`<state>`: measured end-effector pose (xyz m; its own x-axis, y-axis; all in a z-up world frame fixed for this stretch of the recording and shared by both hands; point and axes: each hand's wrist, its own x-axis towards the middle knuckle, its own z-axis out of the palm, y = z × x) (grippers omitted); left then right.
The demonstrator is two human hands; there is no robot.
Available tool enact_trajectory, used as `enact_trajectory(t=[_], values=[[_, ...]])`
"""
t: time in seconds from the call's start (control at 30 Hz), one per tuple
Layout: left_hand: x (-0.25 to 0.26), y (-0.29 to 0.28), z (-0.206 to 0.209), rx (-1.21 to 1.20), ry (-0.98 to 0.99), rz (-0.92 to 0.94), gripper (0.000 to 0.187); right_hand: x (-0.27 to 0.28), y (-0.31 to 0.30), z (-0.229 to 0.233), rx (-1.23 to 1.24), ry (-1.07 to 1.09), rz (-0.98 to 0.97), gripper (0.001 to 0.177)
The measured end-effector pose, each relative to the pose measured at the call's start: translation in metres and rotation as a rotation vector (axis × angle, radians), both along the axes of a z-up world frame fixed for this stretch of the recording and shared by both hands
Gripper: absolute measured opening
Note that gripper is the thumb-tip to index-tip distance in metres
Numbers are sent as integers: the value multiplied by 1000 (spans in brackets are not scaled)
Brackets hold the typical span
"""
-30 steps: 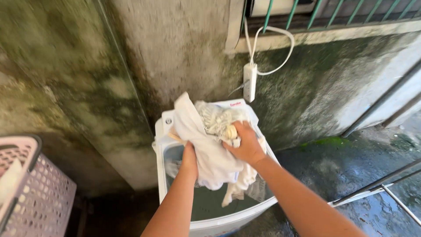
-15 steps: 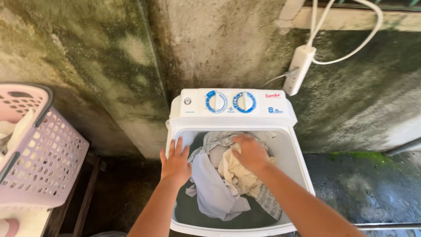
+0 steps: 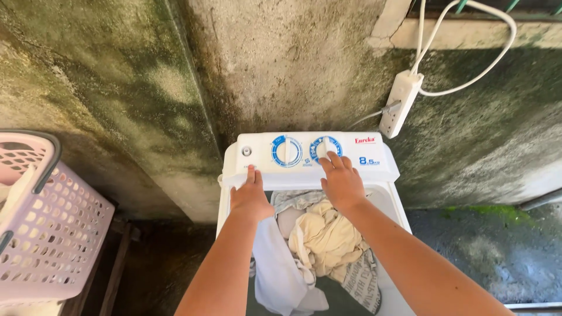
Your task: Sort clothes into a basket and then put them into a washing machine with detergent.
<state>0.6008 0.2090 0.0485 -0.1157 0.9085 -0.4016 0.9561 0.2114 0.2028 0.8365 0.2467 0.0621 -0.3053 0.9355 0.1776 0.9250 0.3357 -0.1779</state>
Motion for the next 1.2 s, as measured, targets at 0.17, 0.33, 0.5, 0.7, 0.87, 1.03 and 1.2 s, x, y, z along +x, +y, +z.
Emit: enact_trajectory(t=[0.17,0.33,0.5,0.7,0.87,1.03,1.2], values=[[8,-1,56,-143,175,-67,114,-8,13,-4,3,-79,15,58],[12,16,51,-119,280,-141,87,8,43,-5,105,-259,21,57],[16,13,41,-88,262,-170,67,18,55,8,58,-363,119,70],[13,13,27,-61,265,-163,105,30,84,-3,73,-248,251,62],[17,13,36,-118,276,-142,105,29,87,12,37,-265,328,63],[17,13,33,-118,268,-135,105,28,90,8,5,-313,318,55],[19,18,25,-59,267,-119,98,27,95,3,67,-275,340,52]])
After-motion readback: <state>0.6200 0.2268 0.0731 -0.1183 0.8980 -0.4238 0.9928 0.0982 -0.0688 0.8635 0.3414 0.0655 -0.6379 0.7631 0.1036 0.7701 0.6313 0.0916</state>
